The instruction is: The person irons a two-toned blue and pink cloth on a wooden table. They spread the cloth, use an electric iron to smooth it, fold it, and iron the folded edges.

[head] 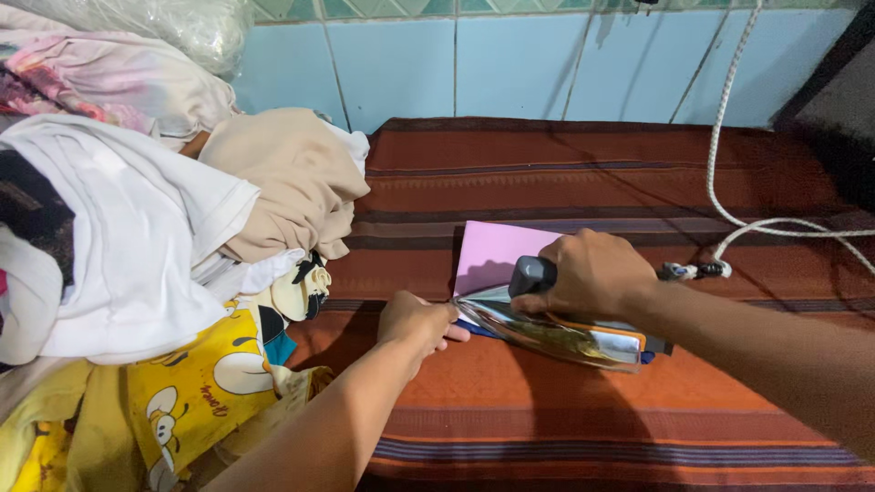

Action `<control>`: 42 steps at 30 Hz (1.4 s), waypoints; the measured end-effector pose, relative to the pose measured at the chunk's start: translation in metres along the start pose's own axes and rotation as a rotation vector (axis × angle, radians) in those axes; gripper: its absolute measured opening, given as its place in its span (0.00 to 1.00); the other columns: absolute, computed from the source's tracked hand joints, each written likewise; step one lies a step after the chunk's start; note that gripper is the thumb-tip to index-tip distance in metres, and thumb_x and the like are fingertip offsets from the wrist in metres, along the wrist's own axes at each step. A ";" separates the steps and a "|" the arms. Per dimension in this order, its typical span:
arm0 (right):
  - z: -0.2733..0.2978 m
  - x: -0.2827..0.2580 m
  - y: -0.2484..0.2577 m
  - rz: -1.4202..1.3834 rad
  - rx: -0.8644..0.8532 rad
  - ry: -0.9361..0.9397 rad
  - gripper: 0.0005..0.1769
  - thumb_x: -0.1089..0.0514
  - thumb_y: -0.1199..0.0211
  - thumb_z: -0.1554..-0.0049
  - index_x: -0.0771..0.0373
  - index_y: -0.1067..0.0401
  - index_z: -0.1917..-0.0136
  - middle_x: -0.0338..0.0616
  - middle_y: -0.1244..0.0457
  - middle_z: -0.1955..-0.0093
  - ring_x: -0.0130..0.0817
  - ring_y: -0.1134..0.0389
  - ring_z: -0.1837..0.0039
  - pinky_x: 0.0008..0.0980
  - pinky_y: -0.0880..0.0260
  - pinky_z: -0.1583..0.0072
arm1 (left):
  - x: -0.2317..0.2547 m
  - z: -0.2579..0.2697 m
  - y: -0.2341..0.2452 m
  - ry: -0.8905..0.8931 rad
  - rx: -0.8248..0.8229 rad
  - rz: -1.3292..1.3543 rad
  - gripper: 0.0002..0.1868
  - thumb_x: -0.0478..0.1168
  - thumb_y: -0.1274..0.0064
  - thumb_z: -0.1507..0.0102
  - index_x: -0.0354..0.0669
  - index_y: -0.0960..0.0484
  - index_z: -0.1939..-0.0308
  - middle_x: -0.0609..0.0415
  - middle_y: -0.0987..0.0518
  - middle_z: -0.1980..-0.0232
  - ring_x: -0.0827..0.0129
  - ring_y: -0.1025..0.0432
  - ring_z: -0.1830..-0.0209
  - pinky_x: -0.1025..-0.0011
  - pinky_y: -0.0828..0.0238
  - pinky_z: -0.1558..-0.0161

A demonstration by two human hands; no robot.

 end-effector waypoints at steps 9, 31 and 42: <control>-0.026 -0.051 0.025 -0.037 0.133 0.047 0.32 0.28 0.29 0.54 0.55 0.19 0.51 0.51 0.28 0.54 0.46 0.25 0.51 0.44 0.25 0.46 | -0.017 -0.022 0.036 -0.004 0.379 -0.035 0.12 0.46 0.43 0.36 0.44 0.13 0.55 0.52 0.11 0.59 0.65 0.18 0.58 0.68 0.25 0.53; 0.027 -0.007 0.000 -0.030 0.023 -0.068 0.35 0.25 0.34 0.51 0.56 0.20 0.48 0.51 0.29 0.58 0.42 0.24 0.56 0.44 0.21 0.50 | 0.010 -0.028 0.015 0.014 0.375 -0.034 0.20 0.50 0.50 0.32 0.39 0.17 0.46 0.44 0.17 0.45 0.52 0.21 0.46 0.56 0.24 0.43; 0.016 0.122 0.014 -0.183 0.140 -0.638 0.35 0.27 0.32 0.50 0.56 0.21 0.44 0.53 0.28 0.50 0.47 0.23 0.50 0.46 0.21 0.52 | 0.064 -0.100 -0.031 -0.149 0.282 0.018 0.14 0.43 0.37 0.39 0.36 0.12 0.56 0.45 0.14 0.49 0.56 0.20 0.50 0.63 0.25 0.44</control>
Point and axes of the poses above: each hand's wrist, its own z-axis away from the middle knuckle, its own y-axis out of the back of the hand, x = y × z, the point moved 2 cm from there along -z, towards the middle knuckle
